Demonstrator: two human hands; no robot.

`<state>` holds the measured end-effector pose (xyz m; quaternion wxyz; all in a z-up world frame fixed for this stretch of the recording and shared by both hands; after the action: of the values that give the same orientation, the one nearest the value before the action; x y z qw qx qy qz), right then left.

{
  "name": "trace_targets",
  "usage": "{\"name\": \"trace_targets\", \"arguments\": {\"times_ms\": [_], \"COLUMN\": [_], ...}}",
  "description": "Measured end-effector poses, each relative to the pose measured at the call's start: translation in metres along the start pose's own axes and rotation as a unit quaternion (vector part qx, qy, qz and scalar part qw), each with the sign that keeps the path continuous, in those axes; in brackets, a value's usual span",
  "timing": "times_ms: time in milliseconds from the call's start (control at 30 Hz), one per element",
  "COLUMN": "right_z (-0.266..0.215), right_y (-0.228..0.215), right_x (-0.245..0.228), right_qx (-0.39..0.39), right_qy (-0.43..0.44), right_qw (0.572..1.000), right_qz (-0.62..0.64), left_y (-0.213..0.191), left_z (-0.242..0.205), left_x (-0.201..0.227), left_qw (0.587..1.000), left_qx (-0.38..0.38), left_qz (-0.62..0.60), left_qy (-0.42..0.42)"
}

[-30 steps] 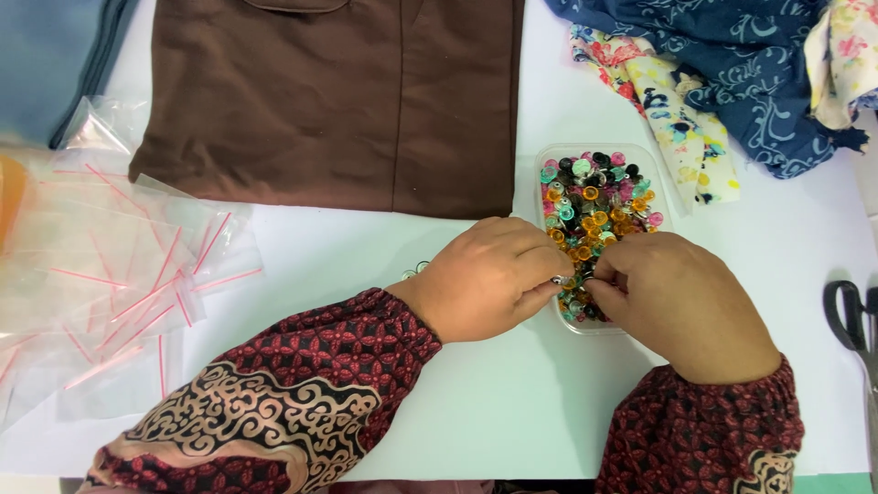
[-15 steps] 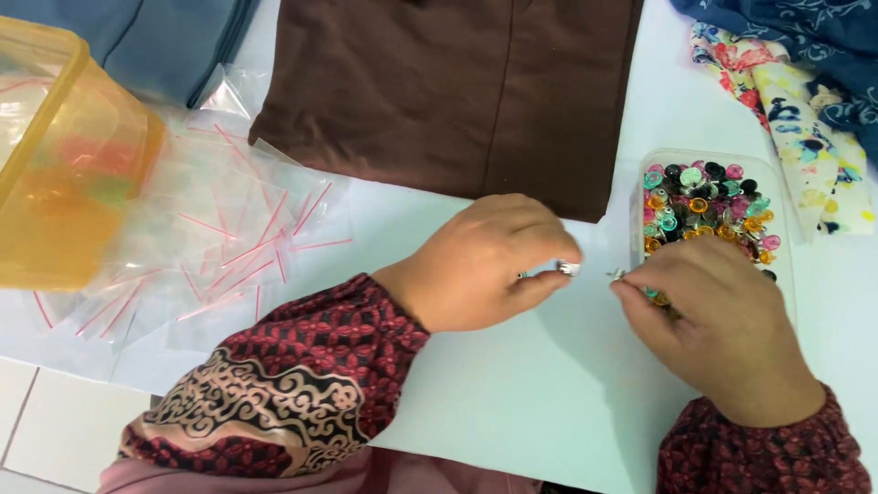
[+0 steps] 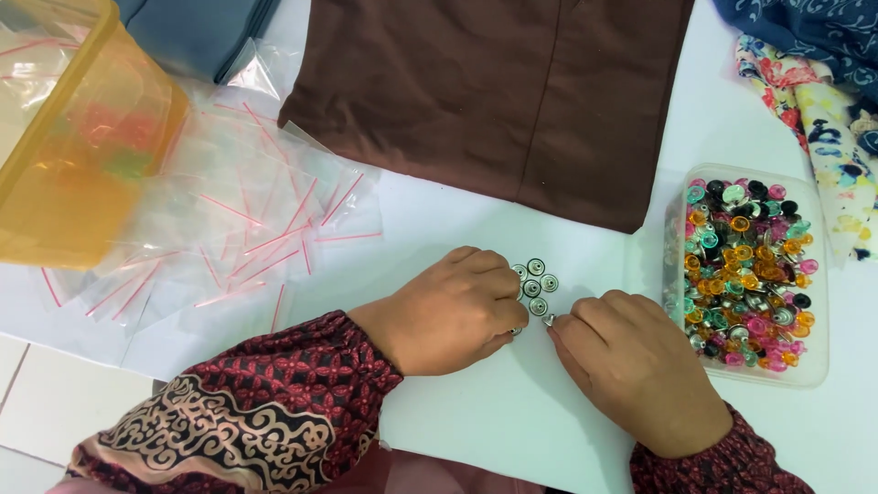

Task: The person sorts pink buttons into small ziplock bags and then selects silver buttons from a container, placing them on the table. The workspace includes folded trousers and a container of colorful buttons.

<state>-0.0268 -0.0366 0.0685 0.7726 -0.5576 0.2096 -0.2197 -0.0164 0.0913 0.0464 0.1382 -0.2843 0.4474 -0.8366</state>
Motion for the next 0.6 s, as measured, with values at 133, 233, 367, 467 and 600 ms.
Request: {"name": "trace_targets", "arguments": {"times_ms": [133, 233, 367, 467, 600], "right_z": [0.002, 0.003, 0.004, 0.003, 0.001], "right_y": [0.003, 0.004, 0.003, 0.002, 0.011], "right_x": [-0.001, -0.003, 0.001, 0.005, 0.009], "right_qx": [-0.002, 0.001, -0.005, -0.011, -0.044], "right_qy": [-0.002, -0.007, 0.006, 0.020, 0.035], "right_qw": [1.000, 1.000, 0.999, 0.999, 0.998], "right_qz": [-0.006, 0.003, 0.037, 0.035, 0.028], "left_y": [0.002, -0.001, -0.003, -0.004, -0.001], "left_z": [-0.001, 0.000, -0.001, -0.003, -0.004], "left_x": [0.001, 0.002, -0.005, -0.015, -0.020], "left_qw": [0.999, 0.998, 0.999, 0.999, 0.997], "left_qx": [0.020, 0.030, 0.014, -0.013, -0.032], "left_qz": [0.028, 0.054, 0.046, 0.036, 0.041], "left_qy": [0.007, 0.010, -0.003, -0.030, -0.049]}}
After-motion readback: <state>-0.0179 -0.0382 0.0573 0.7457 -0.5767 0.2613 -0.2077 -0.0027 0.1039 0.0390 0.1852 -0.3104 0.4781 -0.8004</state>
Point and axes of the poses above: each hand's wrist, its own z-axis towards the middle knuckle, its own y-axis out of the palm, x = y × z, the point moved 8 cm from there along z, towards the middle knuckle, and after that the axes turned 1 degree about z, right-handed, at the moved point
